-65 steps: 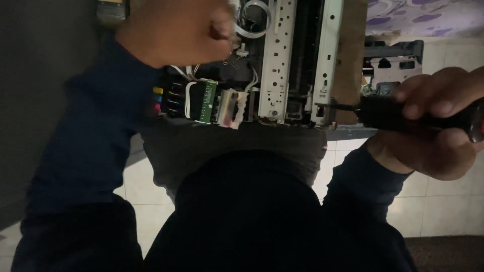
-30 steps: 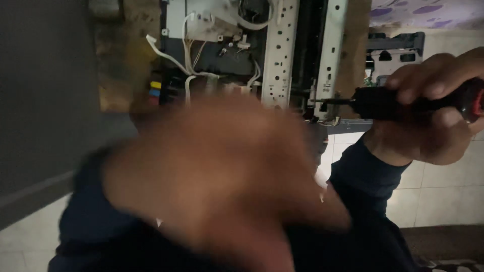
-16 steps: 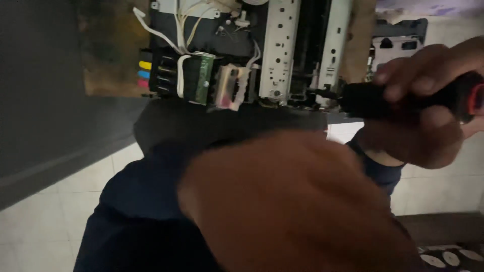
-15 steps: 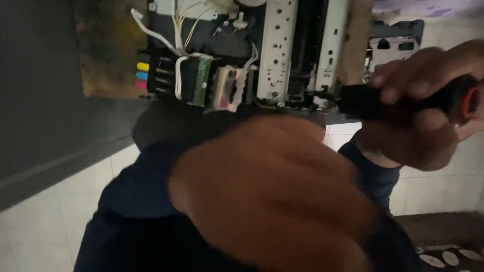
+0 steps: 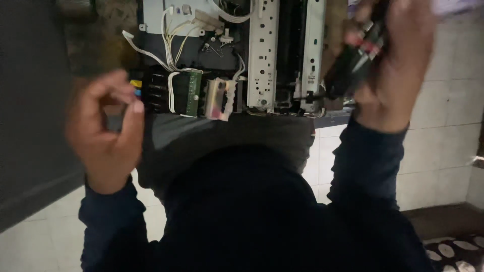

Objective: Disassembling a printer by disconnecting internal wiring and removing screws with a screwdriver

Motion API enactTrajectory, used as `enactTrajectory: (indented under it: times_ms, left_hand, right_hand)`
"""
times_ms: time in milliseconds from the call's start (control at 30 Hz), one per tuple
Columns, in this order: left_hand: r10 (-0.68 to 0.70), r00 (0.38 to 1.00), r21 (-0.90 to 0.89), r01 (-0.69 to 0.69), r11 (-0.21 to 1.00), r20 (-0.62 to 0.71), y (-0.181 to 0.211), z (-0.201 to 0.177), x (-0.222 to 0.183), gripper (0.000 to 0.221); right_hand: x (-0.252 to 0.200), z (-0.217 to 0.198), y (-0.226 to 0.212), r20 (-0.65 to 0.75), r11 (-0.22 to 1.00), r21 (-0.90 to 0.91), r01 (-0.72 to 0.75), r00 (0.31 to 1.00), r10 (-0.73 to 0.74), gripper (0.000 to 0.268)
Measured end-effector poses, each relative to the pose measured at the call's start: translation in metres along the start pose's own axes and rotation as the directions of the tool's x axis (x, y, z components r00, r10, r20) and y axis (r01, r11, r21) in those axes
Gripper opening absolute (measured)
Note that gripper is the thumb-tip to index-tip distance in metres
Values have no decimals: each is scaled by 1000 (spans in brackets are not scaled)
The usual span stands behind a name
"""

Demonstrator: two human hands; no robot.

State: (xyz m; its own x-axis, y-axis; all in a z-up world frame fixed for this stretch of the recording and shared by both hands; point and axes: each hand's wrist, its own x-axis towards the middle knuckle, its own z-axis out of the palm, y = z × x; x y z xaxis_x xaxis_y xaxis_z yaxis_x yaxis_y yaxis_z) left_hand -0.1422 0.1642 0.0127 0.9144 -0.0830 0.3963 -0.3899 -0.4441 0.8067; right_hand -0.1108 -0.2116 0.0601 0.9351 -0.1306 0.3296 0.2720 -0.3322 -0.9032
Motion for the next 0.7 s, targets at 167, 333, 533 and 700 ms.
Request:
enactTrajectory:
  times_ms: [167, 333, 533, 700]
  left_hand:
    - [-99, 943, 43, 90, 995, 317, -21, -13, 13, 74]
    - [-136, 906, 28, 136, 990, 400, -27, -13, 16, 87]
    - [-214, 879, 111, 184, 977, 426, -47, -10, 13, 111]
    - [-126, 890, 81, 100, 992, 439, -52, -3, 15, 95]
  right_hand:
    - [30, 4, 24, 328, 663, 581, -472, 881, 340, 29]
    - [48, 19, 48, 339, 691, 477, -543, 839, 425, 18]
    - [65, 35, 77, 266, 690, 438, -577, 816, 513, 13]
    - [70, 42, 101, 173, 904, 312, -291, 953, 247, 14]
